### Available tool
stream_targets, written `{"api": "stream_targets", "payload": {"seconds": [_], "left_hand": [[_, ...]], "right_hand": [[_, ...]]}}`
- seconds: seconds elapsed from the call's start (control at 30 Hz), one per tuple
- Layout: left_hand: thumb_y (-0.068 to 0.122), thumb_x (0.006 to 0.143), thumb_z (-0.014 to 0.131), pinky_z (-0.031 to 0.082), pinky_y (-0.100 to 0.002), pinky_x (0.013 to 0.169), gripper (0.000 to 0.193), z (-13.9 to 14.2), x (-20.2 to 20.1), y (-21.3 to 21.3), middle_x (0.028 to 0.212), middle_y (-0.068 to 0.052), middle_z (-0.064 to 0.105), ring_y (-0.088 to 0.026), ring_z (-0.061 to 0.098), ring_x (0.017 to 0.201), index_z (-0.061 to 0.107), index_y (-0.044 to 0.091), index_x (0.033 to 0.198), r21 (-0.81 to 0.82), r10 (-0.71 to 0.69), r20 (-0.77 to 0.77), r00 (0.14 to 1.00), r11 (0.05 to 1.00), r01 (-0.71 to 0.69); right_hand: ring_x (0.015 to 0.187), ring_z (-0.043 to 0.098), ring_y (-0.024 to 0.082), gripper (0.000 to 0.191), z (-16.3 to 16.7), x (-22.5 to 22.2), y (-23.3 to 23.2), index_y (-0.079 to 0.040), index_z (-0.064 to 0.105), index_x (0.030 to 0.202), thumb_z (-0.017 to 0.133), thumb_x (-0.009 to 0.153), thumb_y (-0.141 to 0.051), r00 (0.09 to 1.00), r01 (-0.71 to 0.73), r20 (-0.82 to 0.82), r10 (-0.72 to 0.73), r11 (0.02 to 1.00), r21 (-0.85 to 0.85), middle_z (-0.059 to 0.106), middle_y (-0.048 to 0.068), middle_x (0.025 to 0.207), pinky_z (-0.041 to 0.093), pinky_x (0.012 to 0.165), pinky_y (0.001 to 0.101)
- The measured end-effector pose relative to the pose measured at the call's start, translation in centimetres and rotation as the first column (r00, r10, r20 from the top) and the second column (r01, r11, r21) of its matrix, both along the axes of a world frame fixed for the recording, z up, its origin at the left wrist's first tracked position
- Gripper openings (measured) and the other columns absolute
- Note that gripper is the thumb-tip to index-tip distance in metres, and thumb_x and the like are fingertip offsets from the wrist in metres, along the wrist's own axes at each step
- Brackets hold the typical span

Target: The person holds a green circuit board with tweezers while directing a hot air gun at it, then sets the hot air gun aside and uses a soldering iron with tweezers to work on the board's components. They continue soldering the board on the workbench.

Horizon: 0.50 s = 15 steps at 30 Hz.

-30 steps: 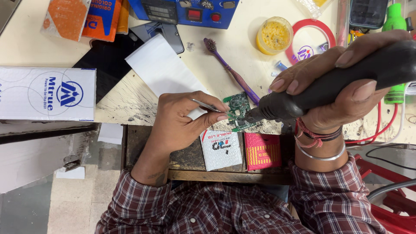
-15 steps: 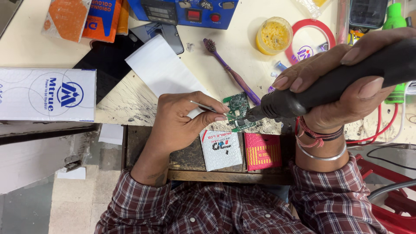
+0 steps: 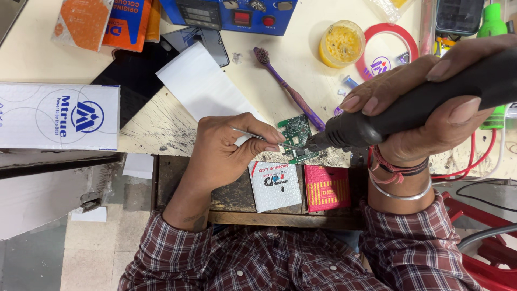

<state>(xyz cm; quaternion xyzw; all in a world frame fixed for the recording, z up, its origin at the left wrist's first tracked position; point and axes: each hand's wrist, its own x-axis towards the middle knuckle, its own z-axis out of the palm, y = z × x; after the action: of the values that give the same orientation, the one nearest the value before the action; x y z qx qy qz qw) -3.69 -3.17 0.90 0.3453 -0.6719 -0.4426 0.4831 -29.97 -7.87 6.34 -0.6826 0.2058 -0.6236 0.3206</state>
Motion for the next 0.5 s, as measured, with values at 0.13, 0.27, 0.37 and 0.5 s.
{"api": "stream_targets", "payload": {"seconds": [0.13, 0.27, 0.37, 0.5], "left_hand": [[0.003, 0.093, 0.078, 0.067, -0.027, 0.082, 0.006, 0.02, -0.1, -0.04, 0.096, -0.007, 0.08, -0.016, 0.081, 0.094, 0.074, 0.002, 0.096, 0.018, -0.014, 0.0, 1.0, 1.0, 0.014], [0.002, 0.093, 0.077, 0.067, -0.029, 0.083, 0.006, 0.13, -0.1, -0.03, 0.097, -0.008, 0.08, -0.017, 0.081, 0.096, 0.073, 0.001, 0.096, 0.004, -0.018, 0.005, 1.0, 1.0, 0.018], [0.002, 0.093, 0.078, 0.067, -0.029, 0.084, 0.006, 0.13, -0.16, 0.02, 0.096, -0.008, 0.08, -0.017, 0.081, 0.098, 0.072, 0.001, 0.094, 0.009, -0.005, 0.014, 1.0, 1.0, 0.005], [0.002, 0.093, 0.077, 0.067, -0.029, 0.084, 0.005, 0.08, -0.25, 0.01, 0.095, -0.008, 0.08, -0.018, 0.081, 0.098, 0.072, 0.001, 0.094, 0.028, -0.006, 0.005, 1.0, 1.0, 0.006]], "right_hand": [[0.048, 0.061, 0.031, 0.044, 0.05, -0.27, 0.0, -0.007, 0.041, 0.114, 0.046, 0.113, -0.051, 0.999, -0.044, 0.015, 0.044, 0.999, 0.014, 0.054, 0.022, 0.067, 0.056, 0.055, 0.043], [0.048, 0.06, 0.031, 0.043, -0.1, -0.26, 0.09, -0.007, 0.041, 0.115, 0.047, 0.113, -0.05, 0.998, -0.038, 0.05, 0.037, 0.999, 0.027, 0.053, 0.021, 0.066, 0.056, 0.055, 0.0435], [0.048, 0.061, 0.03, 0.044, 0.02, -0.41, -0.03, -0.007, 0.041, 0.114, 0.047, 0.113, -0.05, 0.998, -0.042, 0.037, 0.041, 0.999, 0.021, 0.054, 0.021, 0.066, 0.056, 0.054, 0.0434], [0.048, 0.06, 0.03, 0.044, 0.1, -0.34, 0.03, -0.008, 0.04, 0.115, 0.047, 0.113, -0.051, 0.999, -0.037, 0.028, 0.036, 0.999, 0.019, 0.053, 0.021, 0.067, 0.056, 0.055, 0.043]]}}
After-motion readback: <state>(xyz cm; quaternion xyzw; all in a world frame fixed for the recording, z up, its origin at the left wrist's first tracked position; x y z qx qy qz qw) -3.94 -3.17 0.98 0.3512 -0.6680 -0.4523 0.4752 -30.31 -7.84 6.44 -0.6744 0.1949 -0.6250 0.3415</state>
